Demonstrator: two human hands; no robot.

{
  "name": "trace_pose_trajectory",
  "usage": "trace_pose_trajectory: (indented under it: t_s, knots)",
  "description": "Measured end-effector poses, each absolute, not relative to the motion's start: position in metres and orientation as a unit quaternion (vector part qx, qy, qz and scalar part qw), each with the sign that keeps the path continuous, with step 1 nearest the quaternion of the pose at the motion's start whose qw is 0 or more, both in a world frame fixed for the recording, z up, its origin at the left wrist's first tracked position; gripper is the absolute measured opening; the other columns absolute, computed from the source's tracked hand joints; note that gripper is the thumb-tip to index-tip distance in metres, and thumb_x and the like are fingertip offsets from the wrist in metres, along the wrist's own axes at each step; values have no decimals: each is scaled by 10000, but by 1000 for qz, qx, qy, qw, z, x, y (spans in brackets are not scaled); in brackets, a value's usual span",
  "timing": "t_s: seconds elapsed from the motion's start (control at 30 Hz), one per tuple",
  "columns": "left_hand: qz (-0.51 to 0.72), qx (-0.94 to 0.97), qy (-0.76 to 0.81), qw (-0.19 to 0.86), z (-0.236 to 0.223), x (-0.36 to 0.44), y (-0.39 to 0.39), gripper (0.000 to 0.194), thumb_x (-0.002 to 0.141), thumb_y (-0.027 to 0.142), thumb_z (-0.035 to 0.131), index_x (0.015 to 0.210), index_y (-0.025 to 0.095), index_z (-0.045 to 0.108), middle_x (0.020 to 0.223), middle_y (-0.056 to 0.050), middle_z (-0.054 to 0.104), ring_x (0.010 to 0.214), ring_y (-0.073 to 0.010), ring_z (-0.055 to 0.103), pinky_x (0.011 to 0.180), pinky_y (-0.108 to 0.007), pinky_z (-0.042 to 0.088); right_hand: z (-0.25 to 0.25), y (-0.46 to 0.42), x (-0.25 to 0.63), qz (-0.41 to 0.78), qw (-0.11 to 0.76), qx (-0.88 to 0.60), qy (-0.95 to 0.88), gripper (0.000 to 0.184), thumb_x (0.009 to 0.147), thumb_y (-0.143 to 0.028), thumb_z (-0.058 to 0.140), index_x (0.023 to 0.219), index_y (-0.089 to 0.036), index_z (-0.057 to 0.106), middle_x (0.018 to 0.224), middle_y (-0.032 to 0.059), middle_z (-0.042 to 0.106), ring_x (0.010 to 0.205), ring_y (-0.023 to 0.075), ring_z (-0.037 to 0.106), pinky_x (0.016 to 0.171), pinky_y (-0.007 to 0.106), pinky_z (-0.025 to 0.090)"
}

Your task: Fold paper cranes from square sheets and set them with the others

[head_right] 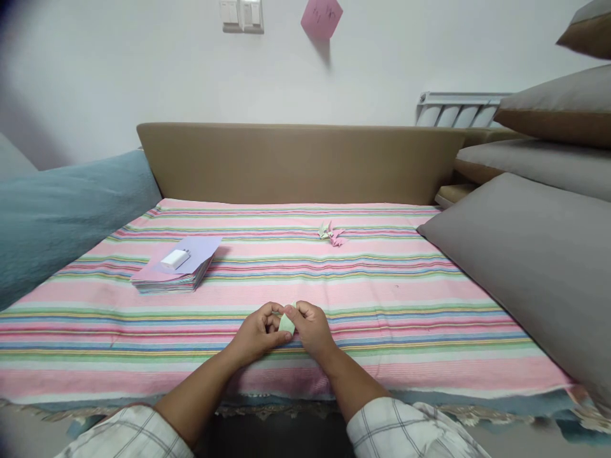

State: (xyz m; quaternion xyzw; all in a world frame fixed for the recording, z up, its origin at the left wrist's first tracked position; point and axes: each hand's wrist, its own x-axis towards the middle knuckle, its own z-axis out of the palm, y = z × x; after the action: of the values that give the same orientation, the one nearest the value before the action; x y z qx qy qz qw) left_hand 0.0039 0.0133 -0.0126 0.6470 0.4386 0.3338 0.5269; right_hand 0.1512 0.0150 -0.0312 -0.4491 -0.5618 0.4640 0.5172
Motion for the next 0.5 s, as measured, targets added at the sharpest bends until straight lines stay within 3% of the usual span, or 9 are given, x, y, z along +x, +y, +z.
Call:
trace_pose_trajectory:
  t_s: [0.1,0.2,0.5]
  knots:
    - [289,700,456,468,-9,2,13,281,657,377,650,666,179,451,530,88,360,496,-69,316,472,-201,232,-30,15,151,471,522,-445,-554,429,765,-504,546,534,-200,350,518,-66,303,506,84,293,483,224,269]
    - [256,746,452,417,-8,0,14,429,704,444,590,495,179,326,503,71,272,505,-76,269,476,-226,189,-30,14,150,477,522,-448,-547,433,750,-508,562,530,-201,350,511,-68,288,496,83,284,472,224,258]
    - [273,736,424,451,-7,-1,12,446,719,434,569,468,180,303,521,57,254,513,-81,246,490,-240,185,-29,15,147,511,517,-437,-530,423,747,-522,563,540,-190,401,515,-64,320,506,85,296,490,226,273]
